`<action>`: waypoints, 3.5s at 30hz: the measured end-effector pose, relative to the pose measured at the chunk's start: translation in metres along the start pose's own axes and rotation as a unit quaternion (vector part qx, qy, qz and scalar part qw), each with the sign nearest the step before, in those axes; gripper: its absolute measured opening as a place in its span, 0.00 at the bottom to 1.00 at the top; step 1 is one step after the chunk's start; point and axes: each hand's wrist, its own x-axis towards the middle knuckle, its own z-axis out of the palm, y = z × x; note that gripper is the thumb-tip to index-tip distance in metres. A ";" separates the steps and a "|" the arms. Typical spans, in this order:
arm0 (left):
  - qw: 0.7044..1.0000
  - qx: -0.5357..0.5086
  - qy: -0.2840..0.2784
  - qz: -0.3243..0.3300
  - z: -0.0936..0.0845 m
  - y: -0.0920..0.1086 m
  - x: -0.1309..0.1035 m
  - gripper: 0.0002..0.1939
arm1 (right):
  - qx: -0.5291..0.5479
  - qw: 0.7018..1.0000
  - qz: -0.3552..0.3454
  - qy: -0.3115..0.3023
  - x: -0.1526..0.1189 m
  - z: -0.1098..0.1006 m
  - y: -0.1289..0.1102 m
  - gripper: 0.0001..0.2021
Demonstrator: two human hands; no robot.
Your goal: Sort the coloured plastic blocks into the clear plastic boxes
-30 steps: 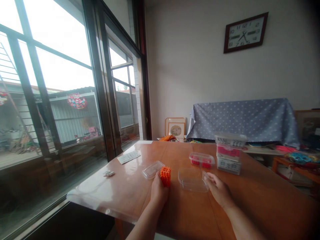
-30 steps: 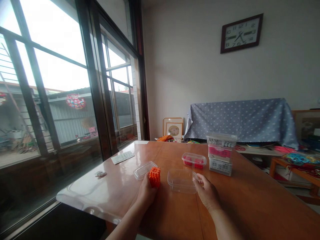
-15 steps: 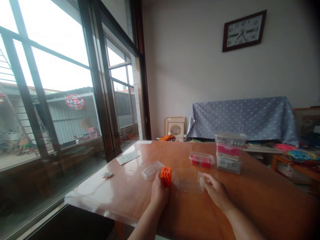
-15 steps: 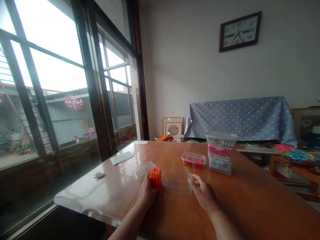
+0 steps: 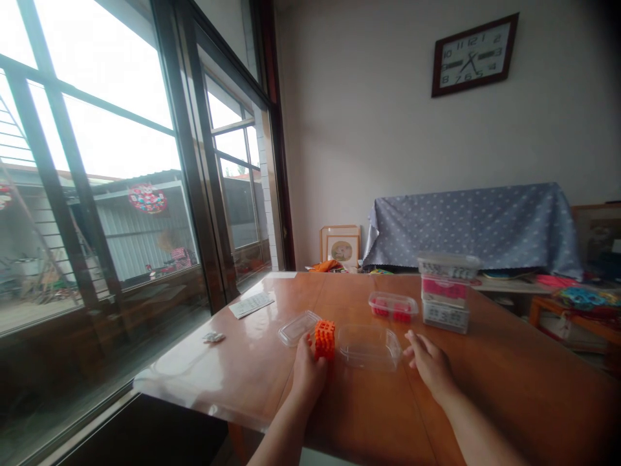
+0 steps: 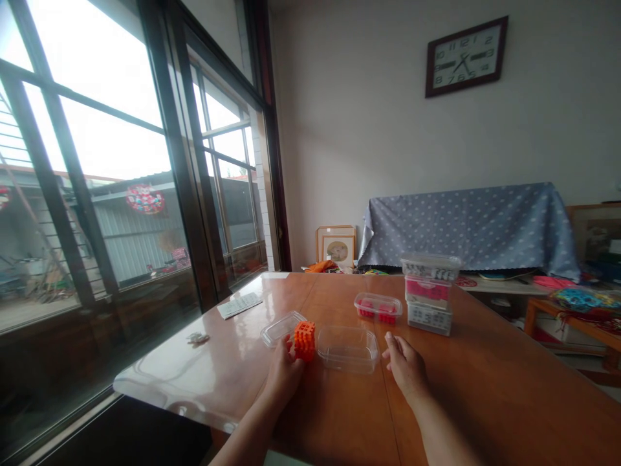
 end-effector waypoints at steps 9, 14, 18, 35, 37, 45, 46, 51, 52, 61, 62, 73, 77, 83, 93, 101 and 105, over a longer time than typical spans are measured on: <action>0.994 0.038 0.004 0.107 -0.034 0.031 0.024 0.24 | -0.001 1.000 0.007 -0.010 0.001 0.001 0.001 0.32; 0.979 0.078 -0.132 0.134 -0.046 0.071 0.047 0.29 | -0.004 1.000 0.017 -0.021 0.001 0.000 0.001 0.30; 0.957 0.138 -0.210 0.141 -0.049 0.080 0.065 0.33 | 0.006 0.999 0.019 -0.030 0.001 0.000 0.000 0.29; 0.901 0.240 -0.337 0.134 -0.053 0.099 0.087 0.31 | -0.003 1.000 0.005 -0.024 0.004 0.002 0.005 0.28; 0.901 0.237 -0.335 0.144 -0.054 0.098 0.088 0.30 | -0.002 1.000 0.010 -0.023 0.005 0.002 0.005 0.28; 0.909 0.232 -0.263 0.226 -0.045 0.113 0.089 0.23 | 0.000 1.000 -0.003 -0.022 0.005 0.003 0.002 0.26; 0.906 0.235 -0.254 0.245 -0.039 0.117 0.087 0.22 | -0.002 1.000 -0.007 -0.021 0.004 0.003 0.001 0.25; 0.884 0.239 -0.266 0.299 0.007 0.133 0.070 0.19 | 0.003 1.000 0.000 -0.017 0.002 0.002 -0.001 0.25; 0.879 0.250 -0.280 0.295 0.018 0.134 0.066 0.19 | 0.005 1.000 0.004 -0.015 0.002 0.002 -0.001 0.24; 0.851 0.329 -0.369 0.177 0.088 0.123 0.050 0.24 | 0.023 1.000 0.007 -0.008 0.000 0.002 -0.009 0.23; 0.847 0.335 -0.378 0.167 0.092 0.121 0.051 0.24 | 0.022 1.000 0.007 -0.008 0.000 0.002 -0.009 0.23; 0.830 0.349 -0.415 0.129 0.117 0.111 0.058 0.20 | 0.020 1.000 0.009 -0.009 0.000 0.001 -0.013 0.22; 0.841 0.335 -0.411 0.111 0.117 0.107 0.055 0.21 | 0.023 1.000 0.010 -0.013 -0.001 0.000 -0.015 0.21; 0.856 0.331 -0.386 0.093 0.117 0.103 0.060 0.22 | 0.016 1.000 0.007 -0.013 0.001 0.002 -0.010 0.20; 0.877 0.318 -0.353 0.073 0.115 0.100 0.059 0.13 | 0.013 1.000 0.004 -0.012 0.003 0.003 -0.006 0.20; 0.906 0.245 -0.322 0.127 0.073 0.118 0.072 0.13 | 0.020 1.000 0.008 -0.014 0.002 0.003 -0.003 0.20; 0.916 0.222 -0.300 0.144 0.025 0.123 0.090 0.16 | 0.014 1.000 0.010 -0.017 0.002 0.002 -0.002 0.20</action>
